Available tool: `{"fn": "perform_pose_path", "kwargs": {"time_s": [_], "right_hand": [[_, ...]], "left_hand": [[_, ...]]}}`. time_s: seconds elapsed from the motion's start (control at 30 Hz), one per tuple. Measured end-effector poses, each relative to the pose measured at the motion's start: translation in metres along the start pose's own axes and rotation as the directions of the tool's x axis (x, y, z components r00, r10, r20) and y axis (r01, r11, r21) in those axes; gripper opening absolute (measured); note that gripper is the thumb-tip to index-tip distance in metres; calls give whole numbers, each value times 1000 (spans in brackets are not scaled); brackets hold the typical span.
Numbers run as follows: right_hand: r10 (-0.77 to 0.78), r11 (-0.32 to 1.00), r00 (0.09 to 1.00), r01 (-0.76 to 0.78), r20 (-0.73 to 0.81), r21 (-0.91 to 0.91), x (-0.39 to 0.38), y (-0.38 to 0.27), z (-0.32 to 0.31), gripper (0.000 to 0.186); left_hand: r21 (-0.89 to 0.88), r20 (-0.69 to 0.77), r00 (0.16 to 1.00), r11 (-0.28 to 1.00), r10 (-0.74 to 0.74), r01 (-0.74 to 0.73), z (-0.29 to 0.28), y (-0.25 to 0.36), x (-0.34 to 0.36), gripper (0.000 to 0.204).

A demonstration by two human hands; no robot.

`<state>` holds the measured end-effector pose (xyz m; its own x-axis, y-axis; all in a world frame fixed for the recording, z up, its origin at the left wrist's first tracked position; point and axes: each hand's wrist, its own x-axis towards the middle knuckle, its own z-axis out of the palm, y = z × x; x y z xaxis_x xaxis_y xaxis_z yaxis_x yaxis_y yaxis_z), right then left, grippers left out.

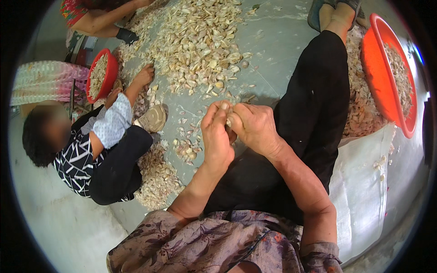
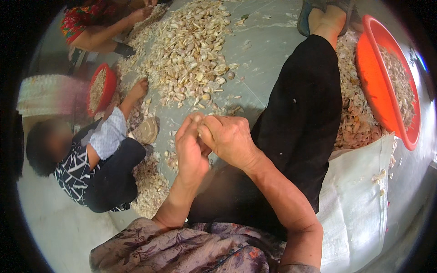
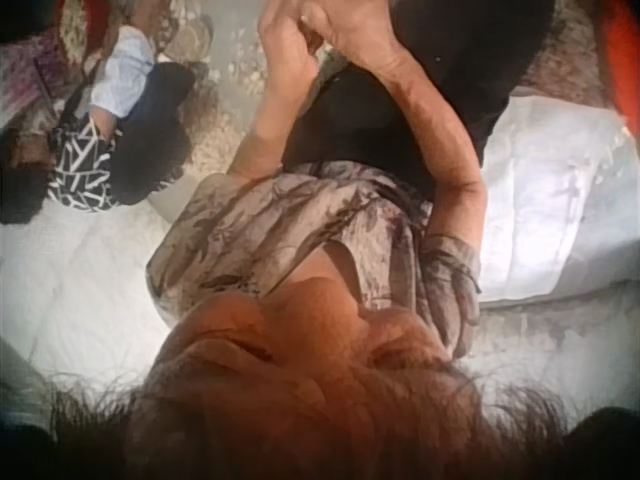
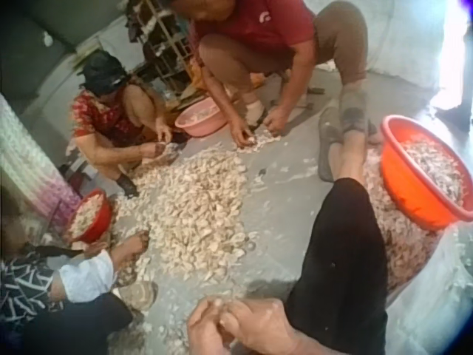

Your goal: The person sits on the floor and peels garlic cloves by hand, separating the skins and placing the peeled cloves into a red bowl. Another person nearby also peels garlic into a separate bowl.

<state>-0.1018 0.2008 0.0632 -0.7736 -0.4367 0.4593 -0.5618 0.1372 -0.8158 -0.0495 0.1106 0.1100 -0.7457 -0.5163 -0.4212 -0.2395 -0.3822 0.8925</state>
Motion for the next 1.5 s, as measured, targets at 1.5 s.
{"fn": "perform_pose_path", "kwargs": {"time_s": [1.5], "right_hand": [[466,593,737,-671,490,445,11,9,-7,10]], "left_hand": [[799,522,718,30,459,-600,-52,-43,139,26]]}}
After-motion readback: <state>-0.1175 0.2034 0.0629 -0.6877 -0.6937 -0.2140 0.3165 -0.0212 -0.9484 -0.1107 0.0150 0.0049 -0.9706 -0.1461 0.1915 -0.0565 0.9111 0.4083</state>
